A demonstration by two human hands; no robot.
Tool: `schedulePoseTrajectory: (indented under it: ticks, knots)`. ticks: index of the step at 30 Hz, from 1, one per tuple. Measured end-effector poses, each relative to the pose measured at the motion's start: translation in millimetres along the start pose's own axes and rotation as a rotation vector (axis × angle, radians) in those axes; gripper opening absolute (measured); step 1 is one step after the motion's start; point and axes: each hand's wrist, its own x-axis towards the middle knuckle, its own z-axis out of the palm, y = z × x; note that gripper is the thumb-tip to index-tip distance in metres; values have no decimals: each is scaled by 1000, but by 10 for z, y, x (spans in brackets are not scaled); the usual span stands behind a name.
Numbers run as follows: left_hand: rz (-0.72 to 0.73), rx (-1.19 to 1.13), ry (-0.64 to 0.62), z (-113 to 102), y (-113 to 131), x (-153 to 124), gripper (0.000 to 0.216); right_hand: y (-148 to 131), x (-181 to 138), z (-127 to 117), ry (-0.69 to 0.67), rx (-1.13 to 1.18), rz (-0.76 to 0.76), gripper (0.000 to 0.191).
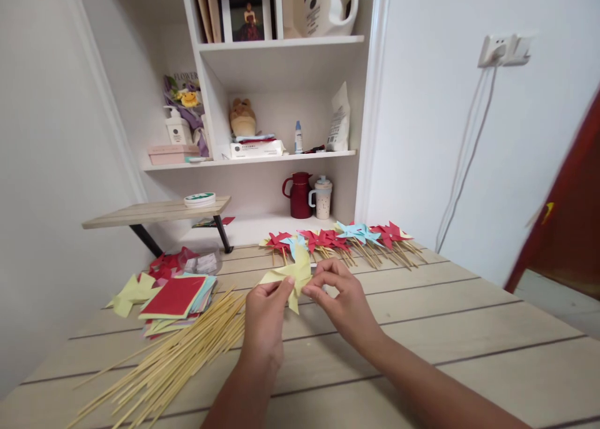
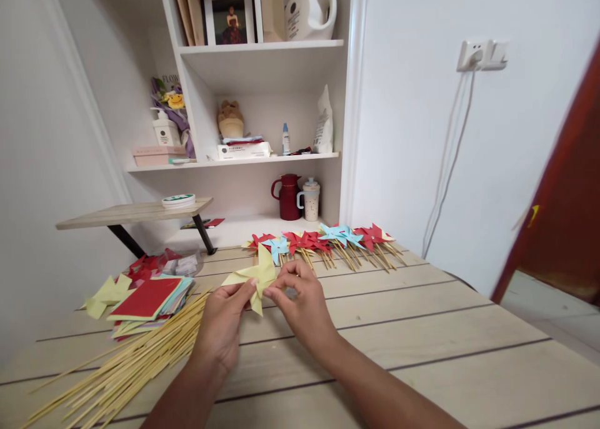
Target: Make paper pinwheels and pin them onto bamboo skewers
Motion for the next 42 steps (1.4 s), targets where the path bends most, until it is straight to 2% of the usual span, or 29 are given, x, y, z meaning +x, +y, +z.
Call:
schedulePoseTrajectory:
  ticks: [13,33,35,37,39,42]
  knots:
    - [-7,25,21,13,-20,-5,37,-7,10,0,45,36,57,25]
    - [15,67,21,56,-2,-40,31,-1,11,0,48,5,28,16]
    - [16,68,41,52,5,-33,33,12,23,-20,70,8,57,13]
    - [8,65,57,41,7,-21,34,32,46,-49,93,59,119,21]
    - [-3,65,66,25,-2,-8,35,56,72,-76,80,185,231,35]
    - [-36,45,36,-1,-34,13,34,86,101,-92,-10,417,437,46]
